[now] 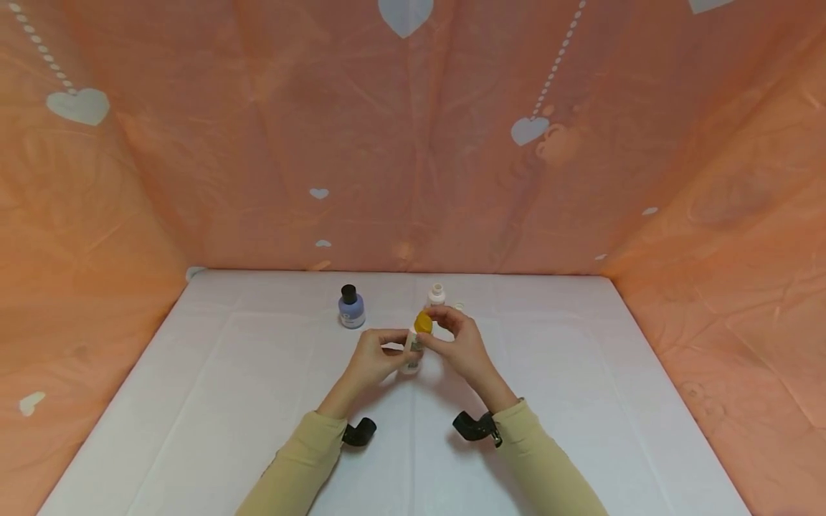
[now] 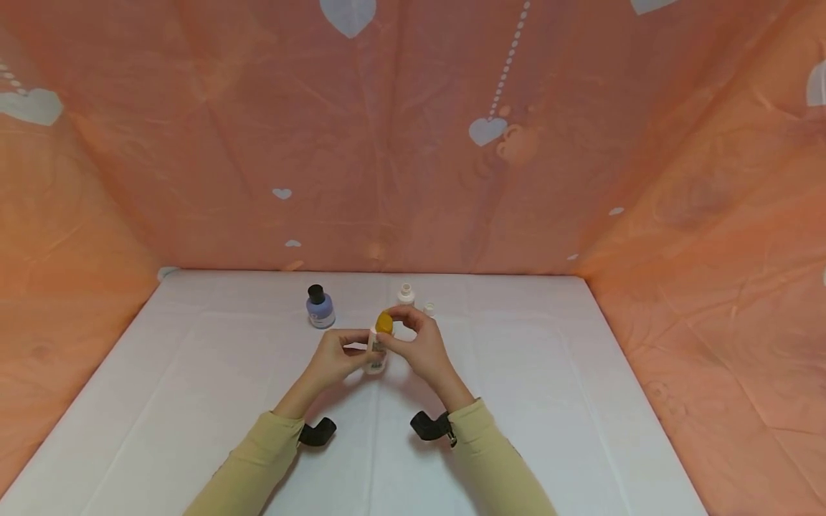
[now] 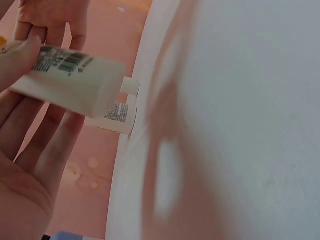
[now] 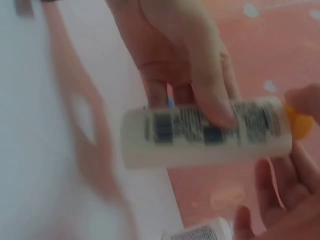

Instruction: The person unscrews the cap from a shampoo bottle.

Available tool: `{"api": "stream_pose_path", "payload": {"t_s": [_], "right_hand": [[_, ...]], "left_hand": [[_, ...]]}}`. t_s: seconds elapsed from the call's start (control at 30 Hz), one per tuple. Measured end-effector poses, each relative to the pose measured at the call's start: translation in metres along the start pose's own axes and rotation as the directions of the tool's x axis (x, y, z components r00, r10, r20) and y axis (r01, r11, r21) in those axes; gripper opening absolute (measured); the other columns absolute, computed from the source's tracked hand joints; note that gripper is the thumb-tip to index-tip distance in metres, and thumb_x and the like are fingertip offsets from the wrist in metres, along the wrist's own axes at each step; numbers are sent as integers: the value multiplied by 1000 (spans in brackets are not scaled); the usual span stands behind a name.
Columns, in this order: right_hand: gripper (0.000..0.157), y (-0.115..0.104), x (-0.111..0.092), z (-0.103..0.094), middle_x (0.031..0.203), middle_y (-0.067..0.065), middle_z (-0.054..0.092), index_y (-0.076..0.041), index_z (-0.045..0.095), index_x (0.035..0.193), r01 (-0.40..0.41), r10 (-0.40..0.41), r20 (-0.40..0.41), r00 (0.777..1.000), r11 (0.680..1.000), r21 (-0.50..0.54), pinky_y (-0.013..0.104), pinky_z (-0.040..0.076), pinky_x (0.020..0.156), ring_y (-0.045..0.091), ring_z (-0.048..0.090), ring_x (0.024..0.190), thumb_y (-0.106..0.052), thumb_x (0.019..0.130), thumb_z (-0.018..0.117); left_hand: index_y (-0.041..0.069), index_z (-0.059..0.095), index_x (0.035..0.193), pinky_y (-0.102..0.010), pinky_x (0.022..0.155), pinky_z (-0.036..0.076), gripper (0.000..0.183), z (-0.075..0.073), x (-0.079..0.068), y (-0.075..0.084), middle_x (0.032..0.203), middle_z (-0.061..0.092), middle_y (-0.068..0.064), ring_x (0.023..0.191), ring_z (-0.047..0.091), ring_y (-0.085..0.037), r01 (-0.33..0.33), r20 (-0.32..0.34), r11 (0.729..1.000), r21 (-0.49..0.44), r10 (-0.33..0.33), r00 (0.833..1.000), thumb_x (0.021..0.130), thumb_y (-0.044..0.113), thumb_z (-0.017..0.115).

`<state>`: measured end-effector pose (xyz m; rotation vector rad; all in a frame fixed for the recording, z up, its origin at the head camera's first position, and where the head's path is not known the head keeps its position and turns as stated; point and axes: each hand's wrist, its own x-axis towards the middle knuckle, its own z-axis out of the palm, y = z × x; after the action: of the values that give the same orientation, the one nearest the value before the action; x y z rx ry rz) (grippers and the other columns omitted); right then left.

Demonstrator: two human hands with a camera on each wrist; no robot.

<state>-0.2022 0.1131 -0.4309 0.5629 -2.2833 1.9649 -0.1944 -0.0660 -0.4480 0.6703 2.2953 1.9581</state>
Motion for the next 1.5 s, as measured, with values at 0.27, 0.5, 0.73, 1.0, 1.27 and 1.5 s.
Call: {"api": "stream_pose_path", "payload": {"t_s": [0.27, 0.5, 0.73, 1.0, 1.27, 1.5], "right_hand": [[33, 7, 2, -14, 113, 15, 56, 5, 53, 115, -104, 35, 264, 964, 962, 253, 35, 40, 93, 25, 50, 107, -2, 84, 59], [35, 15, 4, -13, 115, 18, 55, 6, 51, 118, -92, -5, 298, 955, 946, 312, 35, 42, 91, 28, 49, 109, -4, 85, 58], [38, -2, -2, -8, 115, 18, 54, 1, 53, 116, 47, -59, 90, 994, 989, 140, 45, 34, 96, 24, 49, 107, -1, 80, 64], [37, -17, -10, -2, 105, 24, 56, 8, 55, 108, 111, -110, -149, 983, 994, -1, 45, 35, 93, 35, 50, 101, -3, 75, 70], [37, -19, -13, 4, 107, 19, 57, 4, 56, 110, 100, -98, -141, 985, 995, 10, 46, 33, 96, 39, 48, 102, -6, 76, 69], [39, -18, -11, 7, 106, 17, 58, 1, 57, 113, 110, -109, -151, 982, 994, -1, 48, 33, 95, 37, 48, 101, -7, 77, 69]], "left_hand": [[-2, 62, 107, -28, 73, 52, 33, -1, 0, 0, 101, 63, -13, 91, 59, -29, 52, 112, 998, -35, -48, 993, 75, 6, 70], [-2, 63, 106, -28, 72, 52, 33, 0, 1, 0, 102, 63, -13, 91, 60, -30, 66, 123, 997, -33, -62, 990, 75, 7, 71], [-1, 62, 107, -30, 73, 52, 34, 2, 1, -3, 101, 63, -11, 91, 60, -27, 43, 46, 997, -63, -40, 998, 75, 6, 70], [1, 64, 104, -29, 68, 53, 32, 0, 1, -3, 100, 64, -12, 88, 60, -28, 46, -145, 999, 0, -45, 988, 74, 9, 72], [13, 67, 102, -28, 70, 52, 35, 2, 8, -28, 101, 64, -1, 88, 61, -18, 45, -196, 999, 24, -39, 980, 71, 26, 75], [16, 68, 100, -27, 66, 53, 31, 3, 9, -26, 96, 65, 1, 85, 61, -18, 37, -197, 999, 34, -29, 980, 71, 24, 75]]}}
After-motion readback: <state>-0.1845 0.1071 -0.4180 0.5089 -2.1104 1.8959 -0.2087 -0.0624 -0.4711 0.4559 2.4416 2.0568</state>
